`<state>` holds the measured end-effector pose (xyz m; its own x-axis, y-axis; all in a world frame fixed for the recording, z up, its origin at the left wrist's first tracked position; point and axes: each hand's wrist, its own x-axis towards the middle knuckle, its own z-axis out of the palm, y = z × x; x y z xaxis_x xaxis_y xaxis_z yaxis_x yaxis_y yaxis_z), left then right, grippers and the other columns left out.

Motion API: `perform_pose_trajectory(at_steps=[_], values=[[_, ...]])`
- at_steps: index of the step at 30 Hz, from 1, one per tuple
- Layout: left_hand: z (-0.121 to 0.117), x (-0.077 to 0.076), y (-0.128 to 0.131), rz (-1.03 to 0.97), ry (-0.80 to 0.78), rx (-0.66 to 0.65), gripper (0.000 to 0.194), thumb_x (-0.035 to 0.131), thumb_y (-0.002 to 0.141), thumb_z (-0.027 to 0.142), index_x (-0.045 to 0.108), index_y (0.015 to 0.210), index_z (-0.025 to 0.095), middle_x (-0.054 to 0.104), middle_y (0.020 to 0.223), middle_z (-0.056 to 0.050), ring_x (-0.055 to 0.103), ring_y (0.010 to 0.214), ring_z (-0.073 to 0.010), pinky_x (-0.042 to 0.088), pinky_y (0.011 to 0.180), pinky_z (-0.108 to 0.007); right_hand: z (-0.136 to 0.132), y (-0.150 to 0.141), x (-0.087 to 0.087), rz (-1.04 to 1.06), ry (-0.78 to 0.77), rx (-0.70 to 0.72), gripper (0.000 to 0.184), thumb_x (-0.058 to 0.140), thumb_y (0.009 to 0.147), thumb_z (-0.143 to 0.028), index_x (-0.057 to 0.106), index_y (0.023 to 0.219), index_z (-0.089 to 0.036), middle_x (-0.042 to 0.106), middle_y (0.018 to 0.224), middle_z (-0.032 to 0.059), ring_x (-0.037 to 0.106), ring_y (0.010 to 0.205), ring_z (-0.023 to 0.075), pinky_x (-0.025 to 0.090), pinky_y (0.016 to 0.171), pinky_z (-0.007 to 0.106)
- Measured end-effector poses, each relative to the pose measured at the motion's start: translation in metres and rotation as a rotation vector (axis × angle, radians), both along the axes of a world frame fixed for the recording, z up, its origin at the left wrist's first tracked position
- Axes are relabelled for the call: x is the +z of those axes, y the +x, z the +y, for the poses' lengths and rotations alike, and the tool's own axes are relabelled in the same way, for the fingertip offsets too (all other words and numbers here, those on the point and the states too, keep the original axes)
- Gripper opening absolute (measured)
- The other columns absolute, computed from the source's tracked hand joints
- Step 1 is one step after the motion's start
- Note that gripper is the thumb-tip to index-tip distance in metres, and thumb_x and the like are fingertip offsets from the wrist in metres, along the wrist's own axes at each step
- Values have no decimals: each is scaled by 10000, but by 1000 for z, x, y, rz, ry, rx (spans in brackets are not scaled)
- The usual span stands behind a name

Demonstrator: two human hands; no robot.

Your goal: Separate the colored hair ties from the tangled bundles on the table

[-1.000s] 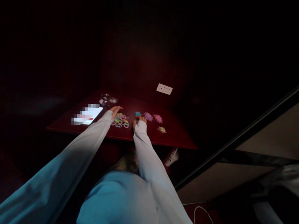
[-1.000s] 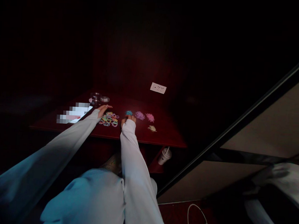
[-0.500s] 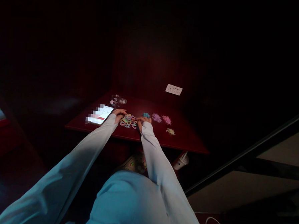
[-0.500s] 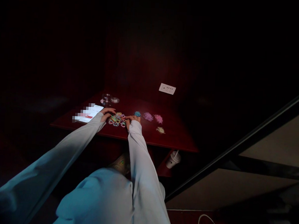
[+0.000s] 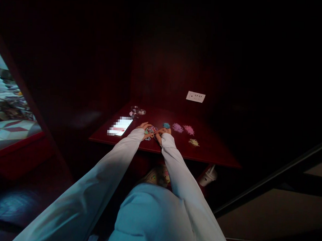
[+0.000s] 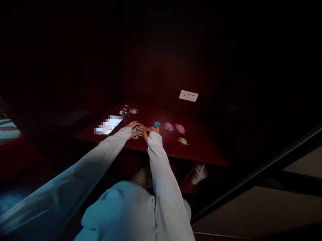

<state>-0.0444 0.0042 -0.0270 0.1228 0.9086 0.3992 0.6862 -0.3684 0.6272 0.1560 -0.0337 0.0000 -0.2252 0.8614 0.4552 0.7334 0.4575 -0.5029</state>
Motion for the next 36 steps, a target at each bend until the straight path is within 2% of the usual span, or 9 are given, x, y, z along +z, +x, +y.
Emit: perform_pose_trajectory(at_steps=[3, 7, 12, 16, 19, 23, 29, 33, 36], values=[[9, -3, -8, -72, 10, -74, 493, 793, 794, 287, 761, 1283, 239, 655, 1500, -109, 614, 1424, -354, 472, 1251, -458, 3, 3, -2, 48, -19, -32, 238, 602, 998, -303, 828, 942, -252, 745, 1068, 59, 537, 1179, 262, 468, 1024, 351], [17, -7, -15, -312, 38, -137, 394, 721, 749, 181, 806, 1133, 209, 739, 1382, -108, 654, 1372, -338, 457, 1264, -496, 3, 3, -1, 45, -30, -39, 230, 610, 993, -303, 830, 1027, -246, 746, 1102, 68, 525, 1183, 265, 449, 1033, 364], [19, -11, -12, -652, -120, -157, 365, 759, 707, 268, 793, 1061, 184, 690, 1478, -151, 708, 1274, -373, 667, 945, -480, -3, 0, 5, -14, -28, 21, 261, 655, 980, -310, 832, 1164, -255, 740, 1168, 74, 515, 1199, 270, 425, 1060, 384], [25, -16, -6, -741, -22, -99, 251, 722, 689, 281, 777, 914, 185, 759, 1322, -132, 745, 1162, -330, 667, 919, -433, -7, 0, 8, -42, -2, 117, 192, 741, 941, -316, 853, 1095, -295, 729, 1157, 43, 521, 1185, 250, 412, 1070, 370], [28, -19, -5, -702, 85, -95, 186, 668, 712, 274, 755, 855, 191, 779, 1203, -112, 747, 1106, -292, 636, 1004, -440, -6, -1, 7, -64, -9, 122, 119, 766, 922, -308, 856, 997, -287, 720, 1136, 37, 518, 1174, 247, 406, 1063, 366], [23, -16, -7, -527, 157, -56, 143, 626, 730, 200, 725, 834, 203, 762, 1193, -88, 723, 1138, -275, 579, 1098, -474, 0, 0, 2, -29, 5, 8, 155, 702, 958, -301, 829, 895, -240, 715, 1080, 65, 503, 1145, 261, 416, 1003, 364], [8, -11, -2, -122, 169, -34, 256, 758, 727, 168, 809, 961, 257, 751, 1278, -55, 648, 1300, -308, 467, 1219, -509, 10, 4, -4, 73, -26, -183, 241, 606, 1008, -311, 827, 956, -230, 712, 1090, 88, 501, 1146, 275, 423, 1002, 387], [6, -9, 2, -50, 112, -5, 255, 815, 736, 218, 827, 986, 269, 753, 1289, -60, 676, 1265, -310, 517, 1174, -467, 4, 4, -1, 2, -43, -121, 267, 609, 1010, -332, 829, 1158, -301, 697, 1175, 69, 495, 1180, 265, 411, 1027, 382], [6, -6, 2, -57, 76, 50, 245, 805, 721, 192, 814, 959, 247, 788, 1209, -65, 724, 1173, -300, 561, 1113, -440, -2, 2, 2, -91, -41, -38, 302, 592, 1022, -330, 823, 1216, -339, 683, 1222, 50, 486, 1192, 255, 399, 1057, 373]])
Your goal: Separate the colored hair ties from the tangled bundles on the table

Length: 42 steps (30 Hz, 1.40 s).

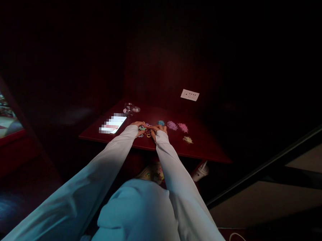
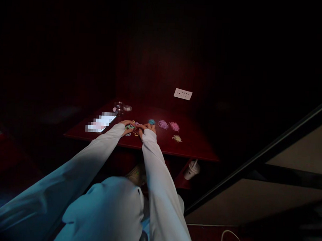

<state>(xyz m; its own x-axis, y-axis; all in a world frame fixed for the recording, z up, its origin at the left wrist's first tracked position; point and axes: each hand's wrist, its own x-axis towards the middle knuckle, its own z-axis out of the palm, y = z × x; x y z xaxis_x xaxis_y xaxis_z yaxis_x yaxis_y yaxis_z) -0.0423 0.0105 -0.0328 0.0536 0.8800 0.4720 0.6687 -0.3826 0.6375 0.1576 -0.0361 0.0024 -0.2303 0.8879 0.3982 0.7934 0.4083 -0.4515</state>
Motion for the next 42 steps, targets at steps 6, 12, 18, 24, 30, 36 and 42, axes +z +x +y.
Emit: perform_pose_trajectory(at_steps=[6, 12, 18, 24, 30, 36, 42], values=[[-2, 5, -2, -30, -18, 60, 182, 723, 804, 235, 796, 970, 243, 808, 1095, -53, 747, 1044, -271, 606, 1003, -400, -6, -4, 6, -80, -51, -39, 349, 596, 1027, -305, 801, 1305, -362, 671, 1292, 53, 479, 1239, 271, 402, 1081, 378], [3, -3, -1, -63, 82, -39, 230, 703, 759, 201, 819, 952, 244, 754, 1214, -61, 712, 1179, -264, 555, 1133, -390, -9, -3, 10, -49, -61, -48, 290, 615, 1025, -303, 835, 1213, -313, 690, 1266, 52, 489, 1239, 259, 399, 1096, 360], [-1, -5, 1, -23, 133, -75, 133, 763, 760, 225, 833, 861, 274, 709, 1283, -46, 643, 1223, -294, 504, 1177, -473, 1, 0, 4, 37, -62, -99, 248, 628, 1012, -286, 848, 1126, -289, 705, 1190, 48, 498, 1203, 258, 391, 1079, 358], [-5, -1, 3, 6, 67, -68, 170, 876, 693, 237, 830, 854, 266, 696, 1274, -53, 586, 1232, -320, 502, 1138, -474, 2, 3, -2, 66, -44, -71, 227, 658, 981, -286, 854, 1094, -298, 704, 1178, 44, 491, 1185, 258, 400, 1059, 370], [-3, -3, 7, -20, 79, -38, 198, 914, 669, 253, 832, 849, 263, 705, 1237, -59, 586, 1207, -310, 502, 1130, -462, -5, 3, 2, 49, -76, -101, 241, 630, 993, -283, 849, 1093, -281, 696, 1201, 47, 486, 1199, 258, 383, 1077, 368], [-8, 1, 7, 53, 153, -96, 190, 885, 748, 357, 855, 933, 326, 760, 1224, -33, 605, 1178, -294, 504, 1094, -442, -16, 2, 4, 42, -79, -152, 241, 629, 989, -267, 841, 1100, -292, 700, 1196, 47, 498, 1205, 262, 392, 1065, 365], [-5, 7, 6, 68, 142, -124, 139, 886, 727, 409, 858, 832, 323, 797, 1206, -45, 606, 1165, -326, 500, 1043, -475, -22, 4, -1, 39, -44, -167, 221, 639, 984, -302, 834, 1086, -284, 694, 1221, 66, 495, 1219, 278, 380, 1066, 392]])
